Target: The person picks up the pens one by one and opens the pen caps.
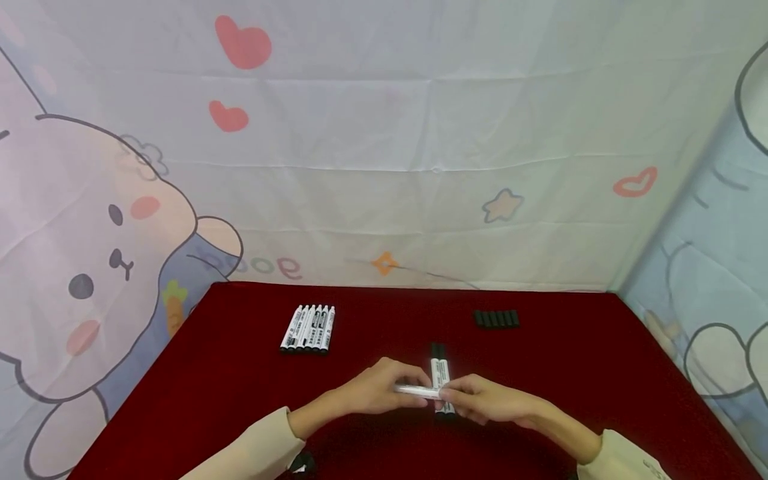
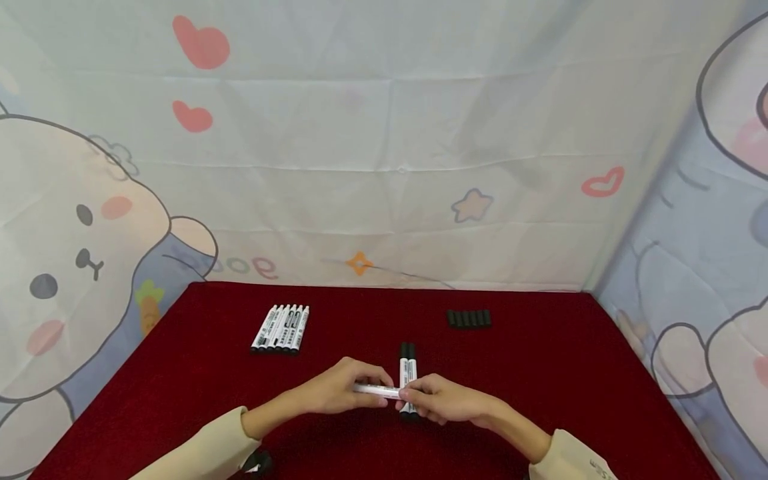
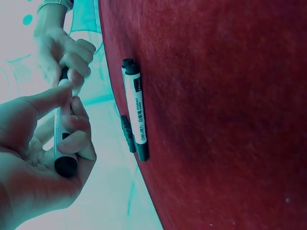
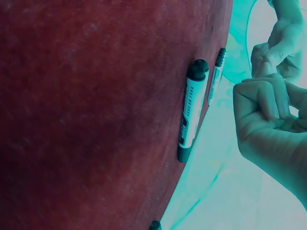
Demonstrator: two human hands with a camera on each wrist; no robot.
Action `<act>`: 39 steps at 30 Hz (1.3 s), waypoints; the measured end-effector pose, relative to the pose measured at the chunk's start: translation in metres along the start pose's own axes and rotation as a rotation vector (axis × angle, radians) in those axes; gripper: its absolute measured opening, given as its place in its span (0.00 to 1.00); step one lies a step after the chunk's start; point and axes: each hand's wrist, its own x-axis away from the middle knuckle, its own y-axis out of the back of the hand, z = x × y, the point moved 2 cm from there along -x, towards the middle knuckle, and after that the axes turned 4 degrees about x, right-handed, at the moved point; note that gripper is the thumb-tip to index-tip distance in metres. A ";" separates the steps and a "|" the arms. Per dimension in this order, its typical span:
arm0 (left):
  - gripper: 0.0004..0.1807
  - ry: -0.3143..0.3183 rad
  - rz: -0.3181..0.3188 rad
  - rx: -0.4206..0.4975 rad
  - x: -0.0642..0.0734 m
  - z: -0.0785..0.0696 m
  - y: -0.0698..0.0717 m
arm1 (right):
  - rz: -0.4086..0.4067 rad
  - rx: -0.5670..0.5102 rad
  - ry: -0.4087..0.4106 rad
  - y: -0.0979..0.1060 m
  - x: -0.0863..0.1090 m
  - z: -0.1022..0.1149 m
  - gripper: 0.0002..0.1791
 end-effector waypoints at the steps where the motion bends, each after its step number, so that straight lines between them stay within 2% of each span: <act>1: 0.09 -0.006 0.009 0.000 0.000 0.001 0.001 | 0.000 0.012 0.010 0.000 -0.001 -0.001 0.25; 9: 0.10 -0.067 0.043 0.003 -0.001 0.010 0.003 | -0.019 0.162 0.148 -0.002 -0.004 -0.004 0.25; 12: 0.12 -0.064 0.060 0.025 0.000 0.010 0.001 | 0.002 0.210 0.202 -0.003 -0.001 -0.005 0.23; 15: 0.14 -0.031 0.086 0.045 0.003 0.009 0.000 | 0.031 0.250 0.241 -0.004 0.001 -0.006 0.21; 19: 0.14 -0.005 0.105 0.055 0.005 0.008 0.000 | 0.046 0.299 0.269 -0.004 0.003 -0.003 0.20; 27: 0.16 -0.039 0.172 0.081 0.004 0.003 0.002 | 0.061 0.343 0.292 -0.004 0.007 0.000 0.19; 39: 0.15 0.005 0.217 0.112 0.003 -0.003 0.000 | 0.068 0.361 0.356 -0.006 0.012 0.002 0.16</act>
